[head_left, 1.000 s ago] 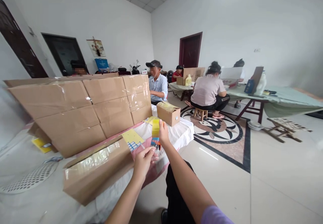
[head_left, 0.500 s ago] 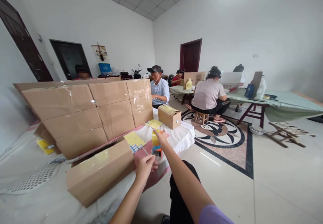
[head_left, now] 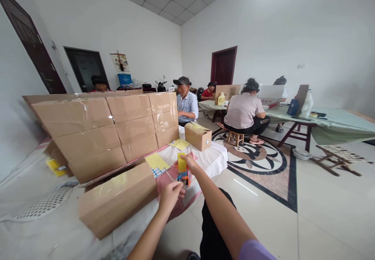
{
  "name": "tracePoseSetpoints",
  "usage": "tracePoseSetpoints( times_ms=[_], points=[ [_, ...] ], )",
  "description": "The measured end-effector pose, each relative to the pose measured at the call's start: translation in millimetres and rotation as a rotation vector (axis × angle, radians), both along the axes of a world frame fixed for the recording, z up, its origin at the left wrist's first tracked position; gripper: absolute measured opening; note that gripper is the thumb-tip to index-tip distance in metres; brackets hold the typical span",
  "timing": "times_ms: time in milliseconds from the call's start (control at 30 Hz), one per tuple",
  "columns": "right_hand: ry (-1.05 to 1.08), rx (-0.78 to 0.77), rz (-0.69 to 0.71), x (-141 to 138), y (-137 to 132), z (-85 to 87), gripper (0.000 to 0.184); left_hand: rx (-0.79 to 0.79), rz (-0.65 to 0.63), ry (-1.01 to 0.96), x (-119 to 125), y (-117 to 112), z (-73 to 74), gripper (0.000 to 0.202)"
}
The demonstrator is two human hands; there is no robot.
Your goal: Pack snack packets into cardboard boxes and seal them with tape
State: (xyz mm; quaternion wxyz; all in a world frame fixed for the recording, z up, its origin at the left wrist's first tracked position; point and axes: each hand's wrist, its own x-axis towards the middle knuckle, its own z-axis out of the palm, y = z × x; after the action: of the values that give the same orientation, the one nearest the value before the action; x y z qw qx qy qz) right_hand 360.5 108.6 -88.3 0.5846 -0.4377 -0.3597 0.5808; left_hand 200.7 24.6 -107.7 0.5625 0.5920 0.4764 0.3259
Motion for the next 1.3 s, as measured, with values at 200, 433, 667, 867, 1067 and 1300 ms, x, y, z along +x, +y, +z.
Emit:
tracePoseSetpoints(
  times_ms=[200,433,667,867,1067,1300],
  points=[
    [-0.054,0.029,0.038,0.2,0.9,-3.9,0.024,0.001,-0.013,-0.013,-0.3,-1.7,0.0,0.035],
    [-0.179,0.121,-0.040,-4.2,-6.4,-10.0,0.035,-0.052,0.009,-0.031,0.3,-5.4,1.4,0.040],
    [-0.137,0.239,-0.134,-18.3,-11.0,-10.6,0.045,-0.087,0.048,-0.057,-1.0,-8.0,6.2,0.056],
    [-0.035,0.365,-0.238,-26.1,-12.5,15.4,0.044,-0.005,0.076,-0.022,-4.6,-3.2,11.3,0.058],
    [0.013,0.422,-0.374,-25.6,-23.0,33.2,0.043,0.095,0.050,0.022,-9.1,-0.8,18.3,0.050],
    [0.039,0.330,-0.334,-19.3,-30.6,39.8,0.043,0.042,0.019,0.010,-3.6,-5.3,18.1,0.059]
  ],
)
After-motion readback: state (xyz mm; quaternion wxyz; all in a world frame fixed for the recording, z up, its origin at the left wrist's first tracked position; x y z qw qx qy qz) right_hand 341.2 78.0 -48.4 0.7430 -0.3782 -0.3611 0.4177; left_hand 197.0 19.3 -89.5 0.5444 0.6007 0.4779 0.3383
